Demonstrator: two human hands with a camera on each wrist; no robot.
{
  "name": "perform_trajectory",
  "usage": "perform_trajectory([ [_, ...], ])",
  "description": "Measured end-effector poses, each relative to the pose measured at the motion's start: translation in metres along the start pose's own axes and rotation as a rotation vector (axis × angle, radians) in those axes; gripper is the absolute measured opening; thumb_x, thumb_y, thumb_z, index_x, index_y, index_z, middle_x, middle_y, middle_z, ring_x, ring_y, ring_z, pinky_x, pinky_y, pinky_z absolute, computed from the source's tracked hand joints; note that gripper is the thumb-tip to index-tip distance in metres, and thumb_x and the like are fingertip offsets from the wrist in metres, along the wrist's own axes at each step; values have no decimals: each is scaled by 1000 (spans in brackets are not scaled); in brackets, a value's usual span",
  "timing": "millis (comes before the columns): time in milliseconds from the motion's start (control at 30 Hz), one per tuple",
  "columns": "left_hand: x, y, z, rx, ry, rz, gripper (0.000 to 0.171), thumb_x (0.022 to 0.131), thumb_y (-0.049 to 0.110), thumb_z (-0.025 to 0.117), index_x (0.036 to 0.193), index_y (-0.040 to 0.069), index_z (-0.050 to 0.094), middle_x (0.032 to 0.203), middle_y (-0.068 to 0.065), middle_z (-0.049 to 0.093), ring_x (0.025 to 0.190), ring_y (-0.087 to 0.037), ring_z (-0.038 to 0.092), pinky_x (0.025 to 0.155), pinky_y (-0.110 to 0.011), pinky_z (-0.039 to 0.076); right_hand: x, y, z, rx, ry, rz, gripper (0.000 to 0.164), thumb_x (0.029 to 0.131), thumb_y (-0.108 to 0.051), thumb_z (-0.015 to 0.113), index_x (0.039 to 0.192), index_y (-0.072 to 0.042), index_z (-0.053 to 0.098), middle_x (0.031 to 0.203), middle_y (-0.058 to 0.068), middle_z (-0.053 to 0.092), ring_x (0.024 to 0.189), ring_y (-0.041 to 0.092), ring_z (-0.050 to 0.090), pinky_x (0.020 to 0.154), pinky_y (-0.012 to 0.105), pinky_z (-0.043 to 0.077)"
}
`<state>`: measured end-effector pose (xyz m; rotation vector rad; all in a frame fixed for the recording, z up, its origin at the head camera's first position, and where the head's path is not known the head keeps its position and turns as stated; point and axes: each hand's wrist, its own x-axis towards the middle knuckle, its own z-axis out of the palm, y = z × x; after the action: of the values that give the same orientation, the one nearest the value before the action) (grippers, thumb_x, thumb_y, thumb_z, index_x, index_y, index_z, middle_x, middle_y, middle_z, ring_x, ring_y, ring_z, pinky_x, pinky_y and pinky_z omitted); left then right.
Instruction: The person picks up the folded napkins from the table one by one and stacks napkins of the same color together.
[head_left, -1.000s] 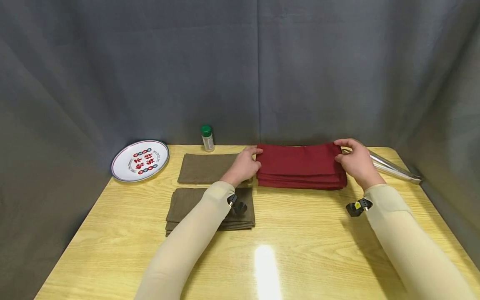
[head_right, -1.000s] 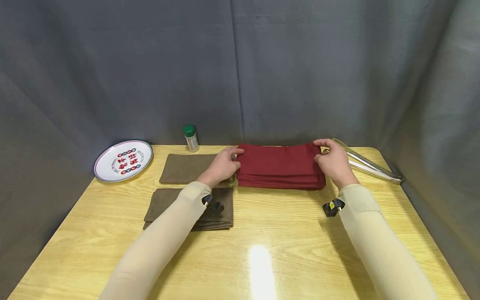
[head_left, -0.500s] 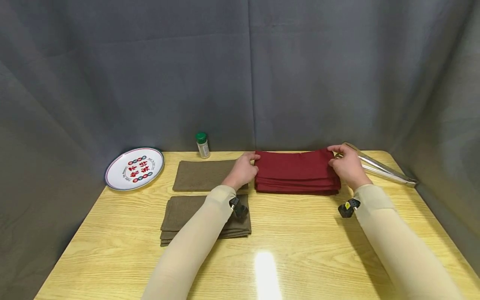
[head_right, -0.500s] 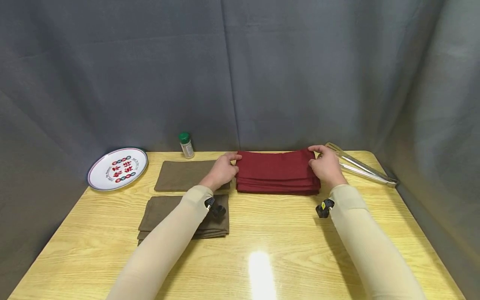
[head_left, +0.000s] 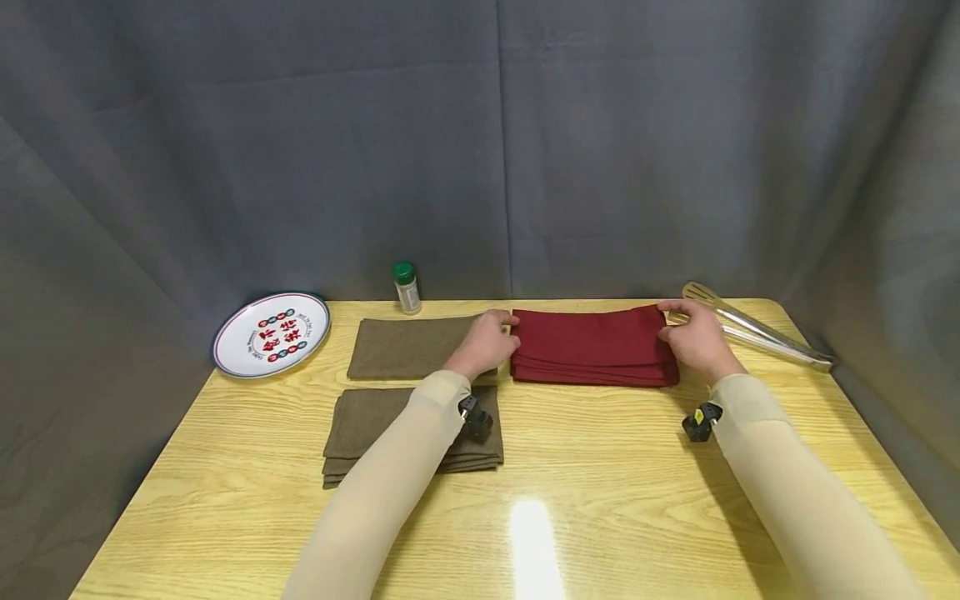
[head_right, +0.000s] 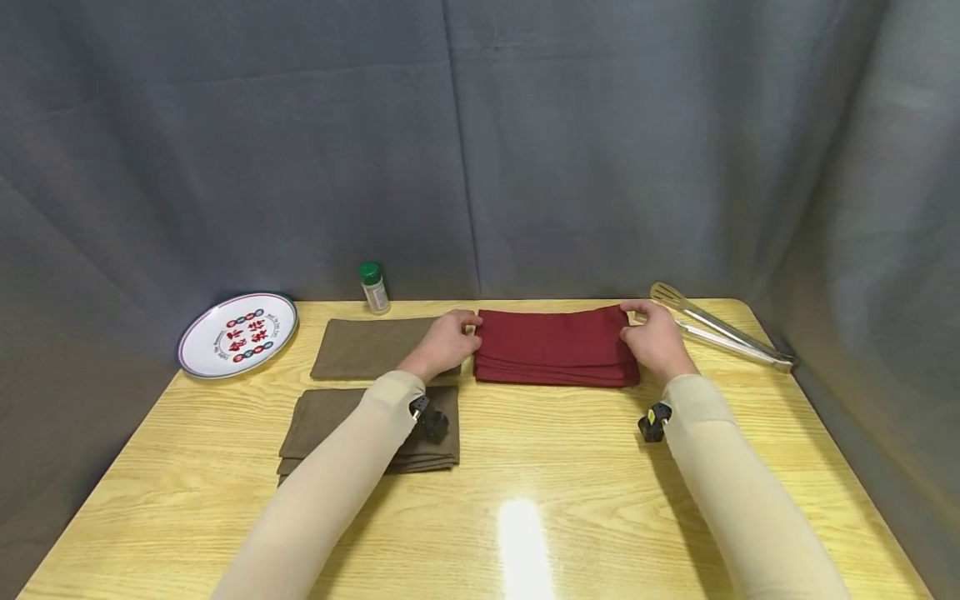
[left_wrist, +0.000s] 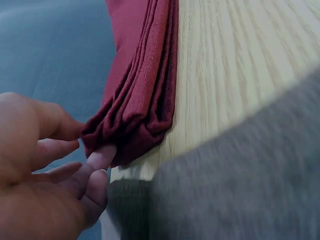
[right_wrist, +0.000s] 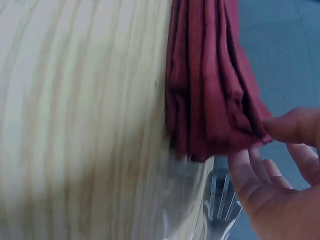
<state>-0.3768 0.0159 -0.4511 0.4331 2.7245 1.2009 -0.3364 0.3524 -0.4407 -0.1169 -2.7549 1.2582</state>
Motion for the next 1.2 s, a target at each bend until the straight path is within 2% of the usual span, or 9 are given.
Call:
perform_trajectory([
  [167, -14, -4, -14, 38, -13, 88, 39, 92, 13, 61, 130, 0, 62, 144, -16, 47, 124, -28, 52, 102, -39, 41, -7, 6, -14, 2, -47, 7, 49, 89, -3, 57, 137, 0, 50, 142, 25, 45, 91, 29, 55, 69, 29, 46],
  [333, -40, -5, -41, 45, -36, 163, 37, 96, 18, 59, 129, 2, 62, 143, -14, 48, 117, -27, 58, 97, -39, 46, -16, 8, -32, 9, -67, 18, 50, 92, -8, 58, 140, 0, 47, 143, 26, 43, 91, 24, 60, 68, 26, 50],
  [567, -78, -13, -78, 47, -74, 185, 33, 98, 25, 57, 128, 10, 62, 144, -9, 48, 109, -23, 61, 89, -41, 50, -30, 5, -46, -64, -54, 9, 48, 94, -15, 59, 139, -2, 49, 135, 25, 50, 87, 22, 59, 70, 32, 46],
  [700, -98, -26, -100, 43, -48, 182, 30, 98, 23, 58, 124, 11, 64, 141, -9, 50, 105, -22, 62, 85, -41, 50, -39, 0, -47, -43, -60, -5, 47, 95, -16, 58, 138, -2, 49, 129, 25, 54, 92, 27, 64, 70, 29, 48],
  [800, -112, -41, -117, 36, -11, 160, 26, 98, 23, 59, 121, 12, 66, 135, -7, 55, 99, -21, 60, 81, -39, 49, -47, -8, -40, 9, -76, -16, 46, 97, -18, 56, 139, -1, 47, 136, 25, 50, 92, 25, 65, 71, 26, 49],
  [900, -125, -59, -131, 32, 23, 123, 25, 98, 23, 60, 120, 12, 66, 129, -6, 59, 96, -22, 58, 78, -38, 47, -54, -22, -24, 84, -110, -28, 45, 99, -17, 53, 140, 0, 46, 140, 24, 45, 92, 22, 64, 75, 28, 52],
  [967, -135, -70, -138, 26, 39, 87, 26, 99, 24, 59, 120, 11, 66, 126, -7, 60, 93, -22, 57, 76, -37, 47, -59, -33, -9, 142, -141, -39, 44, 100, -16, 53, 140, 1, 46, 138, 24, 46, 93, 24, 64, 77, 29, 54],
  [1067, -149, -85, -145, 19, 56, 39, 28, 100, 25, 58, 122, 10, 64, 125, -9, 60, 93, -23, 58, 75, -37, 48, -69, -48, 19, 211, -184, -68, 40, 99, -11, 53, 136, 2, 48, 134, 24, 49, 99, 33, 61, 80, 34, 55],
  [1200, -164, -100, -148, -3, 79, -12, 28, 100, 24, 56, 121, 8, 64, 120, -12, 62, 89, -23, 58, 72, -37, 48, -83, -66, 53, 219, -254, -90, 34, 98, -10, 55, 131, 0, 53, 128, 19, 56, 100, 38, 61, 82, 42, 54],
])
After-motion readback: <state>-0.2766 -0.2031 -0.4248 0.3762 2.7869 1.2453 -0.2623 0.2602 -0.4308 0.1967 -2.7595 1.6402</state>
